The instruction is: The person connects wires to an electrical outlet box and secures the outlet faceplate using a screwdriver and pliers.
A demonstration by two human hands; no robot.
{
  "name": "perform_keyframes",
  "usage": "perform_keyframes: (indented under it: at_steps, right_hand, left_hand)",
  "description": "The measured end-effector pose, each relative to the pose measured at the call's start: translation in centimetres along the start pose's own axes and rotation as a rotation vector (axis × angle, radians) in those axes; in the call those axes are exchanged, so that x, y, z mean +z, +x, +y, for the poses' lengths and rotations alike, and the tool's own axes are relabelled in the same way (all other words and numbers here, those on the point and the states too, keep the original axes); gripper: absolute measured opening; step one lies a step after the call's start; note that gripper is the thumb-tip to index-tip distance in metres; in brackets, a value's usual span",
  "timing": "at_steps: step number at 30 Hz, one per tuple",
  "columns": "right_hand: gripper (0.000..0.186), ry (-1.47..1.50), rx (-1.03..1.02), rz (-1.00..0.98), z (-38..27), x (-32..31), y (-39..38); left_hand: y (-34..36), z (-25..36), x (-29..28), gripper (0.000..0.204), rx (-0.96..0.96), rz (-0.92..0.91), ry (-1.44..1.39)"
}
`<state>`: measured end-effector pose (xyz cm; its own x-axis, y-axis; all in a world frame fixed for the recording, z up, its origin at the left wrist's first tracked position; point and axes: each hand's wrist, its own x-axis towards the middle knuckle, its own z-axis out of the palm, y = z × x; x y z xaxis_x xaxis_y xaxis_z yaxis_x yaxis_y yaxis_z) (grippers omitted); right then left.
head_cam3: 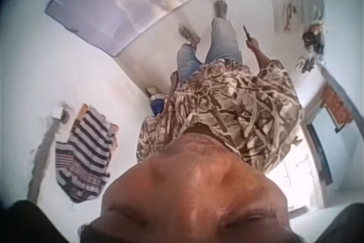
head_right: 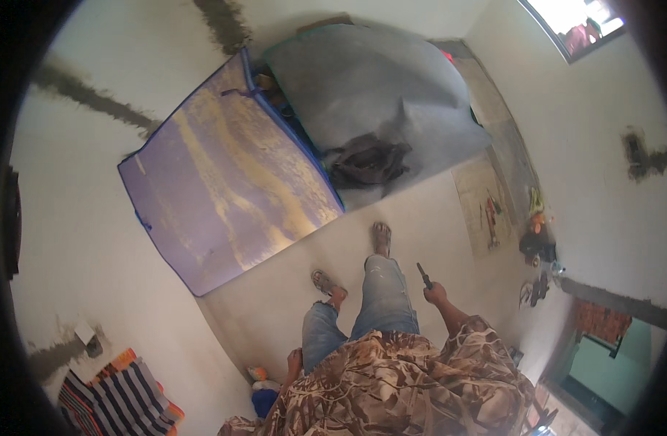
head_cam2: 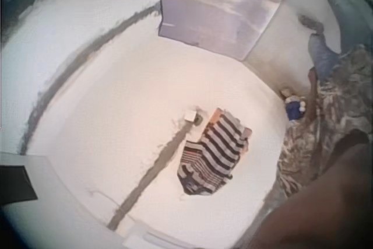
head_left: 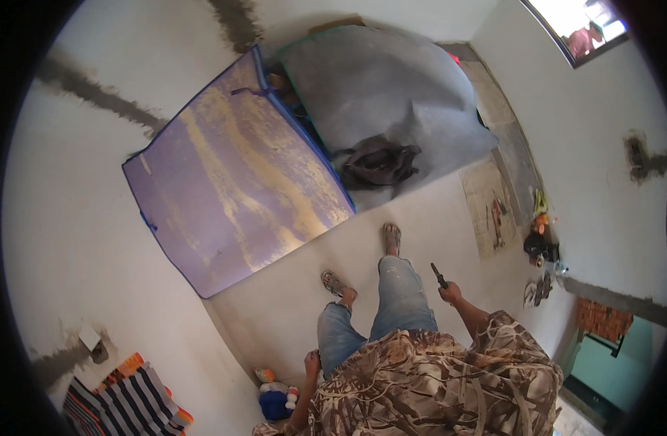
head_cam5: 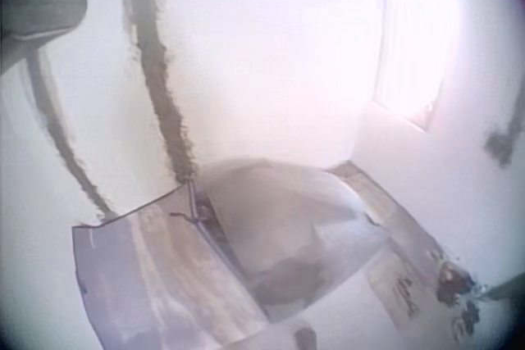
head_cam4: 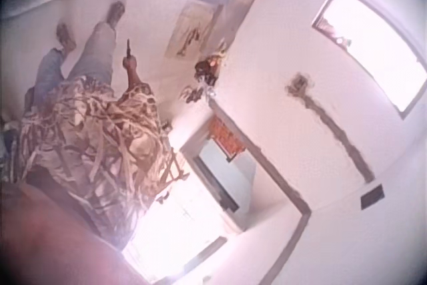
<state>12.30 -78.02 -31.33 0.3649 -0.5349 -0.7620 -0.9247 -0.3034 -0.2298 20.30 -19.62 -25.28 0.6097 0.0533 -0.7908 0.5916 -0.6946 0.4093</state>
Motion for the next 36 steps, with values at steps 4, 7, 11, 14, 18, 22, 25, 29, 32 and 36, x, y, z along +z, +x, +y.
perform_keyframes:
  at_steps: [4, 7, 11, 14, 18, 22, 25, 29, 32, 36]
  right_hand:
    - [0.031, 0.040, 0.097, -0.100, 1.8, -0.1, 0.1]
    - [0.032, -0.027, 0.005, -0.119, 2.7, 0.1, 2.9]
    - [0.035, 0.213, -0.036, -0.042, 2.4, -0.6, 6.2]
    - [0.036, 0.390, 0.002, -0.022, 2.3, -2.5, 7.6]
    - [0.037, 0.381, 0.074, -0.055, 3.3, -6.6, 8.0]
    - [0.035, 0.445, 0.105, -0.080, 4.6, -7.7, 9.6]
    - [0.035, 0.489, 0.197, -0.078, 5.4, -8.6, 9.8]
    - [0.034, 0.419, 0.163, -0.127, 8.9, -8.8, 10.0]
    - [0.033, 0.297, 0.171, -0.266, 11.3, -11.7, 10.9]
    - [0.034, 0.072, 0.095, -0.135, 18.4, -13.8, 14.4]
  left_hand:
    - [-1.4, 8.5, 0.7, 0.037, -0.286, 0.015, -0.366]
    - [0.6, 13.4, 1.9, 0.035, -0.292, 0.005, -0.349]
    - [5.1, 18.6, 6.5, 0.034, -0.057, -0.051, 0.213]
    - [7.2, 22.5, 12.5, 0.035, 0.034, -0.206, 0.191]
    - [6.5, 32.1, 20.2, 0.040, -0.197, -0.375, -0.188]
    - [3.5, 40.1, 25.2, 0.043, -0.141, -0.493, -0.213]
    - [3.1, 42.2, 26.7, 0.043, -0.102, -0.495, -0.190]
    - [6.7, 38.5, 27.0, 0.037, -0.074, -0.431, -0.134]
    - [10.7, 37.8, 27.2, 0.037, -0.072, -0.434, 0.084]
    - [11.5, 39.2, 29.0, 0.028, -0.020, -0.444, 0.098]
